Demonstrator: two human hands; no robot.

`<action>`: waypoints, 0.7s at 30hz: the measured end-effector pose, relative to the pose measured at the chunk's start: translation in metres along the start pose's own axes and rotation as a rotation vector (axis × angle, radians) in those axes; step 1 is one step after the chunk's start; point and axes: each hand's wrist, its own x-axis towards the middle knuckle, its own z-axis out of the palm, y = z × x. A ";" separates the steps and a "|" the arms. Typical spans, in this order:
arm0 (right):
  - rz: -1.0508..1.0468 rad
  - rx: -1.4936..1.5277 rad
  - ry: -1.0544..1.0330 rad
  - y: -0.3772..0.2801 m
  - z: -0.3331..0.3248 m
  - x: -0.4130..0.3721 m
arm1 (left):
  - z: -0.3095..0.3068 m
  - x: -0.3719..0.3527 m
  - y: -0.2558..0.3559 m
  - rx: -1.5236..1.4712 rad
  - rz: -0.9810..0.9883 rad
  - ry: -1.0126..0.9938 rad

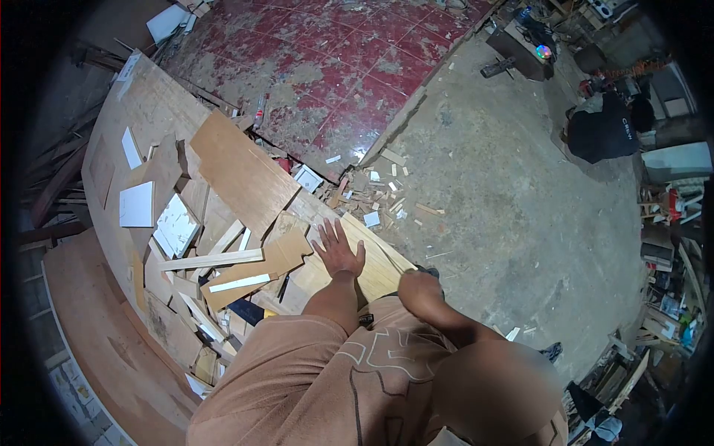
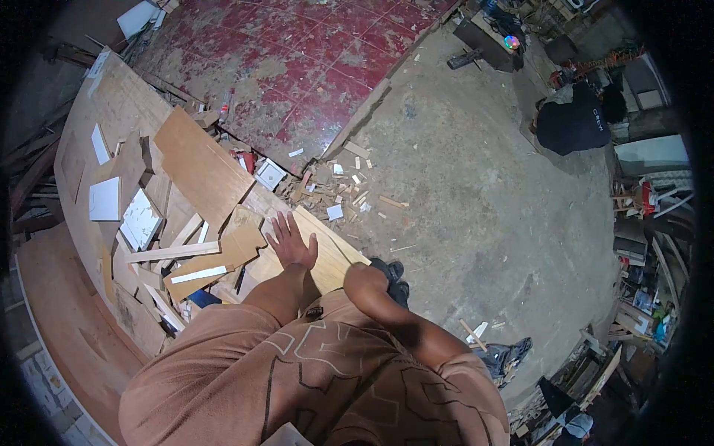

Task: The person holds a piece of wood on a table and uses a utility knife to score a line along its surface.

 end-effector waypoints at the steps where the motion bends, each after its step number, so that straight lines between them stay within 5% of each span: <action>1: 0.011 -0.019 0.000 -0.005 0.005 0.010 | 0.001 0.000 0.000 -0.004 -0.001 0.001; 5: 0.027 0.012 0.045 -0.015 0.045 0.071 | 0.003 0.002 -0.002 -0.004 0.008 0.023; 13: -0.027 0.036 0.098 0.017 0.015 -0.002 | 0.001 -0.001 -0.002 -0.015 0.005 0.035; 21: -0.039 0.130 0.119 -0.015 0.039 0.078 | 0.002 0.001 -0.001 -0.008 0.002 0.040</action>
